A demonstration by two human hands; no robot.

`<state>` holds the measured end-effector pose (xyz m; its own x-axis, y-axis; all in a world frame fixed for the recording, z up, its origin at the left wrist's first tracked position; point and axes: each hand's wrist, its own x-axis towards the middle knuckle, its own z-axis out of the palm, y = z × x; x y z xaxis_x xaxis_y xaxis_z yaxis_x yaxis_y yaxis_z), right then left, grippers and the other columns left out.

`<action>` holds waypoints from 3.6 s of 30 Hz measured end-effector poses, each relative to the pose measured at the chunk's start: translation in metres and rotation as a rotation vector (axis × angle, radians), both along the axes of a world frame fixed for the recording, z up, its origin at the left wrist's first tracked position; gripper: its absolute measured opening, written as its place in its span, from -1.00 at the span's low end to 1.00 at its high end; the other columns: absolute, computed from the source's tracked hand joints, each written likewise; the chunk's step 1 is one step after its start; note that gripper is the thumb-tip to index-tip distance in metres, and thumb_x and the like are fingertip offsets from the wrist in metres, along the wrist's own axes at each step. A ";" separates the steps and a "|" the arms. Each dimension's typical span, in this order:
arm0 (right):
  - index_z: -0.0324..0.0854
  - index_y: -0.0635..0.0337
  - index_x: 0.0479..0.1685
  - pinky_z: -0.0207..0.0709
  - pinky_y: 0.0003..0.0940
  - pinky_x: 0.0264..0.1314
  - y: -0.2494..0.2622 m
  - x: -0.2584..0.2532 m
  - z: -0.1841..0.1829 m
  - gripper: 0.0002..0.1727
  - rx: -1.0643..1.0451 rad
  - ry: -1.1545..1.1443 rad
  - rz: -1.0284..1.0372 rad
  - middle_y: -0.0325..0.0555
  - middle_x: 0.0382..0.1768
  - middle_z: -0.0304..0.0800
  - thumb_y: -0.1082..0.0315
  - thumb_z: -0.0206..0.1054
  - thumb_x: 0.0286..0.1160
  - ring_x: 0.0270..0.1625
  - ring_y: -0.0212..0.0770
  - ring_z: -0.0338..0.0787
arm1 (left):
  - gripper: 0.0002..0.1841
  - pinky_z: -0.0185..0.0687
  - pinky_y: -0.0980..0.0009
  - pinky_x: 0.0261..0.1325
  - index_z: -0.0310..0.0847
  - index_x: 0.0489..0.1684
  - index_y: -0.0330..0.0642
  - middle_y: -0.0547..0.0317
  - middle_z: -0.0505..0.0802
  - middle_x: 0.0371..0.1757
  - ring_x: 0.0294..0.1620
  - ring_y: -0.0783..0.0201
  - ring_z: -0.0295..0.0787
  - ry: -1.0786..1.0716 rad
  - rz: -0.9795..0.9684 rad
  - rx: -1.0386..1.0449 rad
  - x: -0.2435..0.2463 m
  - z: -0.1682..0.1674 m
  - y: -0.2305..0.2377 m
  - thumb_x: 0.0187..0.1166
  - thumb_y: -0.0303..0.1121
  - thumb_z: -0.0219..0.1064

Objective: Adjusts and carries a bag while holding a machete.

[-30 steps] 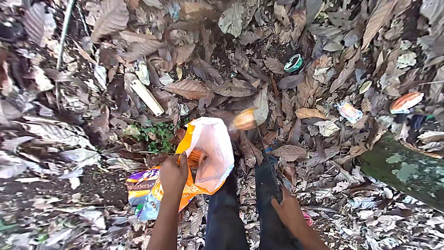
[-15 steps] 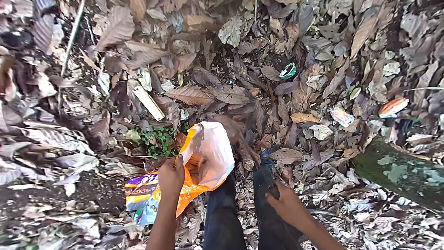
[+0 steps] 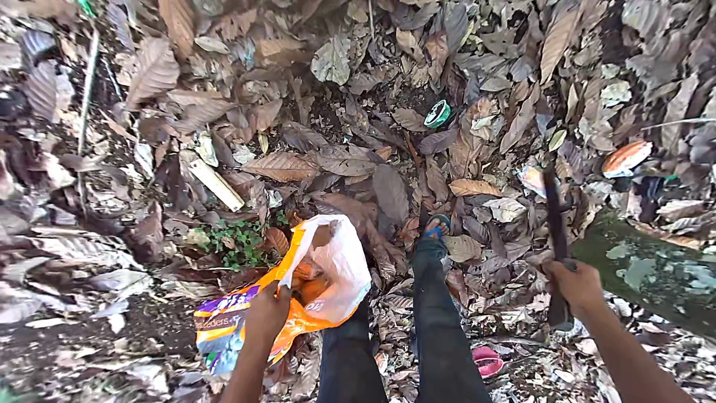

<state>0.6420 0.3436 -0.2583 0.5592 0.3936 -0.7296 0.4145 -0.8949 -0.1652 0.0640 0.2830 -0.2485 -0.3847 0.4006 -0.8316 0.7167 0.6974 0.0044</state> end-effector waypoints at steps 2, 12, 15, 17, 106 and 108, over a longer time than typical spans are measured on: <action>0.50 0.49 0.28 0.71 -0.07 -0.26 0.022 0.031 -0.008 -0.55 0.101 -0.052 -0.024 0.09 -0.30 0.69 0.20 0.19 0.78 -0.45 -0.15 0.70 | -0.60 0.49 -0.43 0.29 0.65 0.22 -0.43 -0.50 0.78 0.14 0.24 -0.42 0.72 0.070 -0.020 -0.058 0.018 -0.004 0.004 0.81 -0.24 0.08; 0.31 0.45 0.51 0.73 -0.23 -0.30 0.050 0.130 -0.141 -0.48 0.066 0.061 -0.255 0.05 -0.29 0.68 0.26 0.21 0.76 -0.49 -0.22 0.71 | -0.52 0.40 -0.49 0.34 0.56 0.44 -0.33 -0.46 0.68 0.38 0.43 -0.48 0.58 0.253 -0.253 -0.032 0.140 -0.024 0.051 0.64 -0.22 0.29; 0.37 0.31 0.36 0.68 -0.33 -0.46 0.064 0.125 -0.162 -0.62 -0.062 0.195 -0.421 -0.13 -0.44 0.57 0.28 0.25 0.75 -0.60 -0.29 0.64 | -0.56 0.58 -0.41 0.23 0.61 0.38 -0.24 -0.30 0.84 0.14 0.21 -0.34 0.79 0.080 -0.238 -0.258 0.177 -0.033 0.086 0.76 -0.10 0.17; 0.41 0.30 0.26 0.70 -0.34 -0.49 0.055 0.107 -0.153 -0.69 0.005 0.251 -0.520 -0.16 -0.51 0.57 0.28 0.25 0.76 -0.63 -0.29 0.64 | -0.57 0.58 -0.39 0.24 0.62 0.36 -0.22 -0.28 0.84 0.14 0.20 -0.31 0.79 0.057 -0.236 -0.301 0.188 -0.037 0.091 0.77 -0.10 0.15; 0.52 0.35 -0.08 0.64 -0.33 -0.64 0.012 0.122 -0.108 -0.71 -0.141 0.258 -0.230 -0.17 -0.68 0.56 0.23 0.23 0.79 -0.74 -0.29 0.59 | -0.49 0.29 -0.40 0.52 0.54 0.50 -0.20 -0.30 0.71 0.45 0.54 -0.33 0.56 -0.070 -0.722 -0.627 0.138 -0.065 0.045 0.75 -0.03 0.18; 0.53 0.38 -0.07 0.64 -0.33 -0.63 0.005 0.101 -0.089 -0.72 -0.109 0.269 -0.196 -0.17 -0.69 0.57 0.25 0.24 0.78 -0.74 -0.29 0.60 | -0.43 0.16 -0.36 0.61 0.49 0.57 -0.19 -0.24 0.64 0.55 0.66 -0.26 0.42 -0.081 -0.799 -0.720 0.136 -0.059 0.043 0.71 0.00 0.24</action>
